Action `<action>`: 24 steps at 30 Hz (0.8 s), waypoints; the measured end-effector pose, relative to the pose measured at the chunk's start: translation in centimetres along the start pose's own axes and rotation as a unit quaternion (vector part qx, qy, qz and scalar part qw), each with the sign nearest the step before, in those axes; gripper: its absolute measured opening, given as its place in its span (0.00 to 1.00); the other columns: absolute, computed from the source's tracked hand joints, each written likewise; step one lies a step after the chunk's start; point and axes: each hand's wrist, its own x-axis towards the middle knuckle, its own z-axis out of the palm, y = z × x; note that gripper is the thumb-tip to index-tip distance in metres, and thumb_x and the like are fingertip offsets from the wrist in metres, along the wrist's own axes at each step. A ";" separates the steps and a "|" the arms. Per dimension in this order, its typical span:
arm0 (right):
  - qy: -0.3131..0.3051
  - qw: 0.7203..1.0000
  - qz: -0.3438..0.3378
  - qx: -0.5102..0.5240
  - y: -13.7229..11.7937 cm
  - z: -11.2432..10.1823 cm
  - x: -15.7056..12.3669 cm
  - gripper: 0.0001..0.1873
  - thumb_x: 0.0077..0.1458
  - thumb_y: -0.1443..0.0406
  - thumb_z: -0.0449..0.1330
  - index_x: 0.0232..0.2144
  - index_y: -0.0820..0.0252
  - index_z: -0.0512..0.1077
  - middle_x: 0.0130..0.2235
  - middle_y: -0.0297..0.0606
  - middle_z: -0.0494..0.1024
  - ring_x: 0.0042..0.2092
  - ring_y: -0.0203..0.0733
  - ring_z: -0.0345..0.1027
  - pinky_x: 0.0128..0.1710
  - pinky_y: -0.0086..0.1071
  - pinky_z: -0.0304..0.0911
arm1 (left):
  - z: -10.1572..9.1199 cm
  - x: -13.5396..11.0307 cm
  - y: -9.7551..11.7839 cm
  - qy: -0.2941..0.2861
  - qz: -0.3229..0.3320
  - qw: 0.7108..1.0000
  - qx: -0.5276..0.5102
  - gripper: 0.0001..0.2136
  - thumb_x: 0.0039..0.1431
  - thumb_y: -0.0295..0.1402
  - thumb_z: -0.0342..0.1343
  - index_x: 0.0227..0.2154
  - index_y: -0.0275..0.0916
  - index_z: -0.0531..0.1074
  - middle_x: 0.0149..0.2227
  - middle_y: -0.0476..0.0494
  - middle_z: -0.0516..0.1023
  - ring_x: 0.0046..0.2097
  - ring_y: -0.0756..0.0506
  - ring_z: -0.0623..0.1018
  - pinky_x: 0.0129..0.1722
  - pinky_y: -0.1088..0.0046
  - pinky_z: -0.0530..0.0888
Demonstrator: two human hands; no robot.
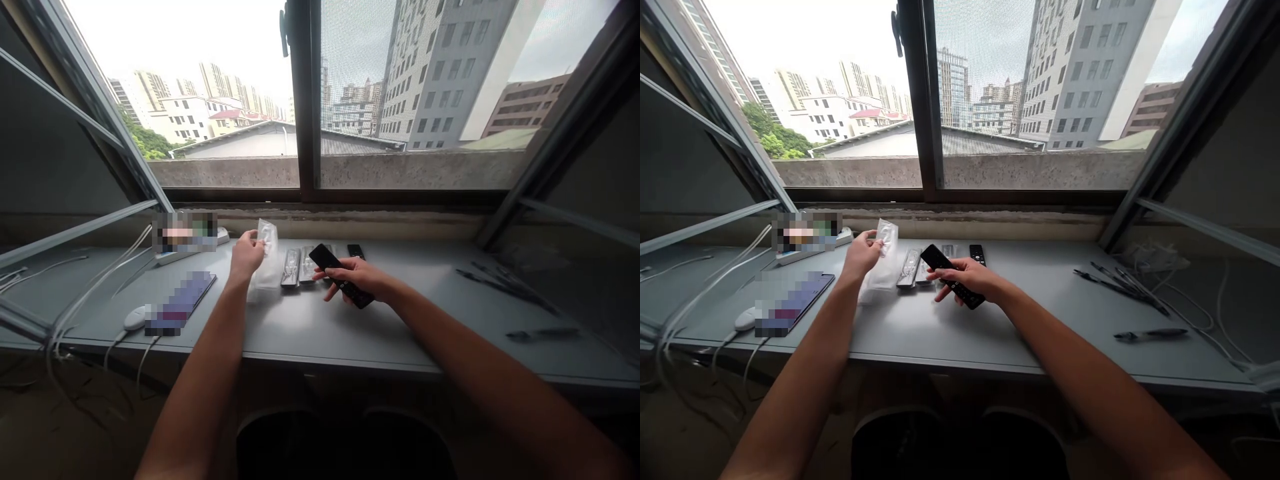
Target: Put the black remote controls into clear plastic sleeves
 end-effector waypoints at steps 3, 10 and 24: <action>-0.008 1.000 0.005 -0.001 0.1 0.0 0.1 0.24 0.66 0.52 0.70 0.56 0.61 0.81 0.62 0.56 0.81 0.41 0.50 0.87 0.22 0.27 0.73 | -1.9 0.3 -2.2 -0.032 -0.030 0.993 0.107 0.25 0.67 0.34 0.58 0.65 0.36 0.75 0.44 0.32 0.87 0.47 0.34 0.85 0.52 0.60 0.76; -0.022 1.000 0.013 -0.005 0.4 -0.1 0.2 0.27 0.66 0.51 0.71 0.58 0.62 0.80 0.52 0.53 0.86 0.34 0.44 0.84 0.22 0.27 0.72 | -2.6 -0.9 -3.5 -0.079 -0.044 0.938 0.335 0.30 0.67 0.48 0.56 0.65 0.33 0.73 0.66 0.16 0.74 0.65 0.20 0.74 0.59 0.46 0.73; 0.060 0.991 0.008 0.119 0.5 -0.1 0.9 0.31 0.75 0.43 0.54 0.65 0.58 0.69 0.30 0.37 0.81 0.22 0.40 0.71 0.22 0.32 0.69 | -0.4 0.2 -1.2 -0.159 -0.020 0.917 0.366 0.28 0.60 0.43 0.62 0.62 0.38 0.77 0.62 0.19 0.76 0.65 0.18 0.73 0.58 0.45 0.73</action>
